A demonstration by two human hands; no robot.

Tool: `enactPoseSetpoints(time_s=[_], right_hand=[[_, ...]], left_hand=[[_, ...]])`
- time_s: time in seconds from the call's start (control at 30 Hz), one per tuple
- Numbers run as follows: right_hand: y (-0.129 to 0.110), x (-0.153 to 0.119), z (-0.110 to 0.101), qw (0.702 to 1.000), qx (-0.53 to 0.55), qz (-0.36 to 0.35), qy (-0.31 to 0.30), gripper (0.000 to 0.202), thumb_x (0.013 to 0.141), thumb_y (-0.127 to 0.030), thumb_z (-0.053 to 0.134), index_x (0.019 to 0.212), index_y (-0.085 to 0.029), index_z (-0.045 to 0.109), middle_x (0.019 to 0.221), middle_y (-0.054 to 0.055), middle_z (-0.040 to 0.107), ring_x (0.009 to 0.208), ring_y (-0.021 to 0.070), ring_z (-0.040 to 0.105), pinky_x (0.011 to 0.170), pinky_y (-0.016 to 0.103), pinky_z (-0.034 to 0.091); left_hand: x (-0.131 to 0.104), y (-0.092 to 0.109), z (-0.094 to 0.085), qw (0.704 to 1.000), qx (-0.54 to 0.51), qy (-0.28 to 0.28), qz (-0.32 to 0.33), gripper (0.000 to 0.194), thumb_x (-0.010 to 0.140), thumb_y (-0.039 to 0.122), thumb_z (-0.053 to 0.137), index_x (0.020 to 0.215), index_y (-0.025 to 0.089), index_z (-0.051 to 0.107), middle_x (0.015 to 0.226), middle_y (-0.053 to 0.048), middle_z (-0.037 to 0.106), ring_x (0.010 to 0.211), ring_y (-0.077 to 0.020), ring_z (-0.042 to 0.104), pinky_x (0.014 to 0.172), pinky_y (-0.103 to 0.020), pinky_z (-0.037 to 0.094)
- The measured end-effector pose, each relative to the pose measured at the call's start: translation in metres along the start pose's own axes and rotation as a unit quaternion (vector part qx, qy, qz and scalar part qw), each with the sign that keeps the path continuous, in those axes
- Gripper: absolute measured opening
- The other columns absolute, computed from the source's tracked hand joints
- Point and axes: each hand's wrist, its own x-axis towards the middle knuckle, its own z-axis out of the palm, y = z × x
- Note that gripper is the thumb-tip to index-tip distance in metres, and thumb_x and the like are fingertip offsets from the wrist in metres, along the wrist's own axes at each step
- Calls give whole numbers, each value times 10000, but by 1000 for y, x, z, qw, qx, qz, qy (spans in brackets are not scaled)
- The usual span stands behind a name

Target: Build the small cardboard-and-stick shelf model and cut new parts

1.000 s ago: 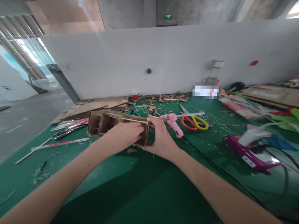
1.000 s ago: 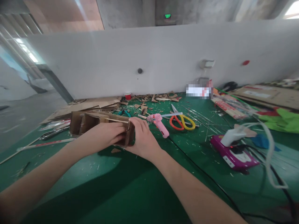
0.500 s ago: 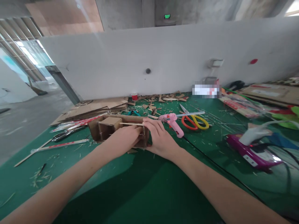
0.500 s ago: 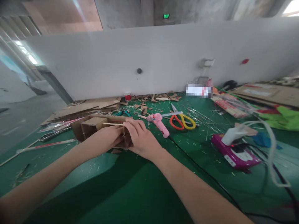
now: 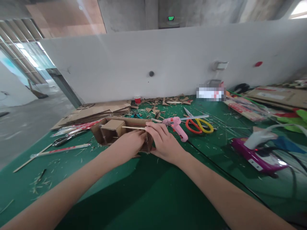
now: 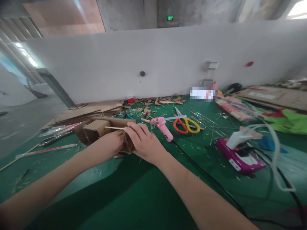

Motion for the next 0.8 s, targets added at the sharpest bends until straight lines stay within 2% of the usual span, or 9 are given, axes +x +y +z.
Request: enactPoseSetpoints(time_s=[0.1,0.2,0.33,0.47,0.6,0.7,0.8], right_hand=[[0,-1,4,998,50,42,15,751,756,-321,691,1380,-157,306,1358,179,464,1244,336,420,930,517,487],[-1,-2,7,994,86,66,24,797,730,-362,710,1384,-177,294,1324,180,482,1242,344,432,943,545,461],[-3,-3,8,992,99,76,30,786,730,-374,704,1374,-173,301,1320,187,474,1242,346,433,970,554,433],[-4,-4,7,993,92,72,22,784,721,-373,707,1361,-176,300,1306,184,479,1234,346,435,964,543,444],[-4,-3,6,994,86,73,9,781,703,-389,720,1334,-166,319,1297,181,484,1229,345,431,957,518,459],[-4,-3,6,992,94,87,11,783,691,-384,727,1320,-151,324,1293,184,483,1217,334,442,972,506,452],[-3,-3,7,990,100,100,15,784,691,-417,726,1314,-158,329,1282,181,490,1204,334,455,963,514,457]], left_hand=[[-1,-5,0,994,85,-6,71,319,814,-3,461,1084,104,590,1140,-140,644,1106,-245,579,960,-371,441],[-1,-10,0,980,153,-4,124,249,822,5,491,1018,98,611,1058,-131,668,1052,-253,603,910,-373,475],[1,-14,4,972,167,31,160,154,809,52,581,939,110,639,951,-107,693,957,-251,638,829,-364,513],[4,-12,3,973,150,49,171,130,800,57,600,901,120,654,919,-96,702,924,-243,650,801,-356,520],[4,-9,-1,974,138,40,173,121,805,56,590,872,131,656,879,-81,703,908,-235,653,776,-342,516],[3,-9,-1,979,142,26,147,134,805,58,585,889,142,647,921,-68,696,917,-233,651,744,-334,521],[2,-10,2,981,162,12,108,204,801,42,555,971,128,627,988,-85,675,841,-233,662,618,-330,516]])
